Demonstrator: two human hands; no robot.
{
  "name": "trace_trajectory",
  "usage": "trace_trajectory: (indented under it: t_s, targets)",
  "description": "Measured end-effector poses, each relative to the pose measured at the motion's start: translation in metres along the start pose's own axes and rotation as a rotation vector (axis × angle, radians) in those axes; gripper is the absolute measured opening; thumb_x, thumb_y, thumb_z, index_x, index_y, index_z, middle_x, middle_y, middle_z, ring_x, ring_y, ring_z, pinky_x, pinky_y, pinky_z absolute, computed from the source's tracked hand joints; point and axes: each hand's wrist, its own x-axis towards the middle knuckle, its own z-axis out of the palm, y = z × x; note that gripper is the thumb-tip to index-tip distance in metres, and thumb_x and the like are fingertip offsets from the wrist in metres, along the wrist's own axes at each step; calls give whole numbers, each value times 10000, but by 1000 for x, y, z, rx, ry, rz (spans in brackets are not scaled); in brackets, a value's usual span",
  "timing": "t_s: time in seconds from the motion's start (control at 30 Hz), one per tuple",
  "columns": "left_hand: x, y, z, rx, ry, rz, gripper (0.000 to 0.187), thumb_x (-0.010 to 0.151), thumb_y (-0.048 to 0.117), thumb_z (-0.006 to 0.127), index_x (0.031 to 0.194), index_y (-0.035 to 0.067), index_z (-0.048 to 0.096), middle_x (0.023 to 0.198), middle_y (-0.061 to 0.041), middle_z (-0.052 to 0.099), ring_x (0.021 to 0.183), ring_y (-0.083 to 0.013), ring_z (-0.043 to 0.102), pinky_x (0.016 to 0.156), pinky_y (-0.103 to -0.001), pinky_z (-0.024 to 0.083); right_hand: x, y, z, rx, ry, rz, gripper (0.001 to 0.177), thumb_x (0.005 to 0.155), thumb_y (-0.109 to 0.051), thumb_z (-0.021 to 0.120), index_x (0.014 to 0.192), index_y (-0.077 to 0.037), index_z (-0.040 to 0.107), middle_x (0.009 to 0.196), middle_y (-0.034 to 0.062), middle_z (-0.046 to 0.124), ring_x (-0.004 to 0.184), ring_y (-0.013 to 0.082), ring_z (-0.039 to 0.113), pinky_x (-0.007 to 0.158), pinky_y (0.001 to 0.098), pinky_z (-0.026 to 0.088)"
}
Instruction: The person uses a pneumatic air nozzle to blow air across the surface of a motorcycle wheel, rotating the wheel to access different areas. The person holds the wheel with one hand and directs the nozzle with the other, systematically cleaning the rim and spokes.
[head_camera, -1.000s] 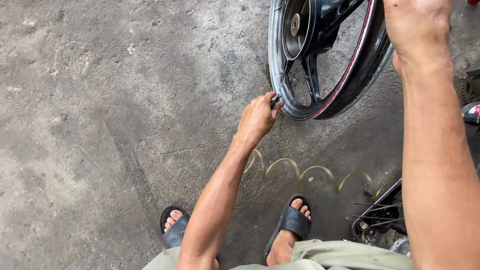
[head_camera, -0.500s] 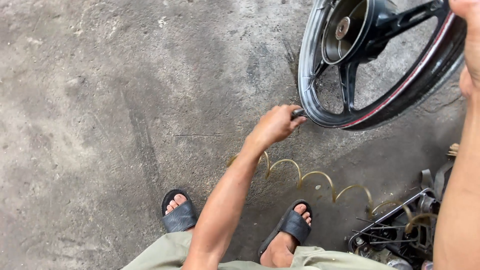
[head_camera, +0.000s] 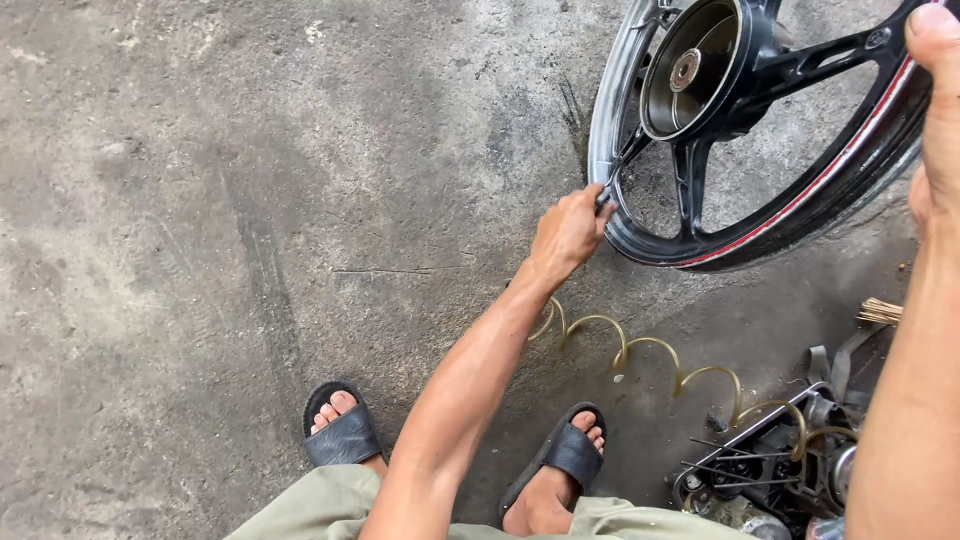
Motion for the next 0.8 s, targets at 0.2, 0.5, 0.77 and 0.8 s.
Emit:
trace_trajectory:
  t_s: [0.2, 0.5, 0.77, 0.8]
  targets:
    - [24, 11, 3, -35, 329, 216, 590, 1023, 511, 409, 1450, 114, 499, 1230, -213, 697, 881, -354, 758, 696, -530, 666, -5, -14, 6, 77, 97, 93, 244, 1086, -337, 749, 1300, -233, 694, 1299, -112, 715, 1256, 48, 716, 1207, 245, 616]
    - [27, 0, 7, -8, 328, 117, 602, 1013, 531, 422, 1456, 131, 502, 1106, -139, 726, 819, -272, 743, 730, -475, 672, -4, -3, 2, -30, 96, 67, 249, 1226, -318, 838, 1094, -232, 645, 1065, -128, 643, 1001, 6, 631, 967, 217, 544]
    - [-33, 60, -41, -234, 83, -11, 542, 996, 392, 540, 1449, 95, 550, 776, -50, 721, 522, -99, 523, 547, -280, 545, -6, -15, 3, 12, 83, 89, 207, 1169, -366, 828, 1161, -208, 696, 1031, -133, 669, 952, -21, 644, 884, 181, 563]
    - [-43, 67, -46, -232, 77, -12, 542, 996, 392, 540, 1449, 95, 550, 776, -50, 721, 522, -99, 523, 547, -280, 545, -3, -8, 0, 11, 86, 95, 207, 1169, -366, 828, 1161, -208, 696, 1031, -133, 669, 952, -21, 644, 884, 181, 563]
